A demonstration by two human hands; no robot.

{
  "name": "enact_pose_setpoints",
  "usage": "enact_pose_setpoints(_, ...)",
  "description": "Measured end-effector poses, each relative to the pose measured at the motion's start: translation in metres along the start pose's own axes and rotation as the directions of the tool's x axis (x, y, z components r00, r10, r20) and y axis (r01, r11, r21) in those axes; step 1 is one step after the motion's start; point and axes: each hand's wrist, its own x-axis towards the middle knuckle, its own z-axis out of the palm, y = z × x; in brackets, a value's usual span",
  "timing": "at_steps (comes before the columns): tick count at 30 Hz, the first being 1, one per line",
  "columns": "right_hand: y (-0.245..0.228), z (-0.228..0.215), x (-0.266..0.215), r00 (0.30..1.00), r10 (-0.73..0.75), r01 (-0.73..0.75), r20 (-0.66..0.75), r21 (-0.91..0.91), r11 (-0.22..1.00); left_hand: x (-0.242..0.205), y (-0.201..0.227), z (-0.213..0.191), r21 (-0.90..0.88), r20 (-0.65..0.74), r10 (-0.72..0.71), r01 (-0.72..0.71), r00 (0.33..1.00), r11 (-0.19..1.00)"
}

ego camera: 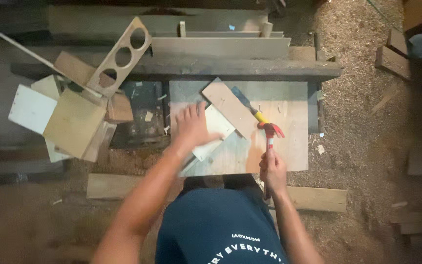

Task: The person assembles small wooden parts on a workbench. They use a hammer to drive nails into the pieces and a chisel to adjust joints, then inspect the assembled components.

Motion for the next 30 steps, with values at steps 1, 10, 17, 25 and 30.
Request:
enact_pose_setpoints(1,0.001,0.002,0.002,1.000,0.012,-0.012,0.015,0.025,1.000,-0.009,0.011,0.011,0.002,-0.020,-0.043,0.043,0.999,0.999)
enact_pose_setpoints(10,0.007,0.007,0.002,0.999,0.032,-0.032,0.034,0.011,0.999,-0.010,-0.021,0.024,0.310,-0.077,0.309,-0.272,0.948,0.911)
enact_pose_setpoints(17,0.010,0.016,0.000,0.999,-0.003,0.003,0.040,-0.008,1.000,0.017,-0.049,0.000,0.414,-0.175,0.488,-0.386,0.855,0.825)
enact_pose_setpoints(25,0.006,0.032,-0.012,0.996,-0.004,0.006,0.085,-0.024,1.000,0.030,-0.053,0.025,0.476,-0.313,0.473,-0.295,0.824,0.829)
enact_pose_setpoints(30,-0.006,0.051,-0.009,0.999,0.024,-0.019,0.026,-0.185,0.983,0.030,-0.049,0.029,0.447,-0.274,0.430,-0.281,0.860,0.849)
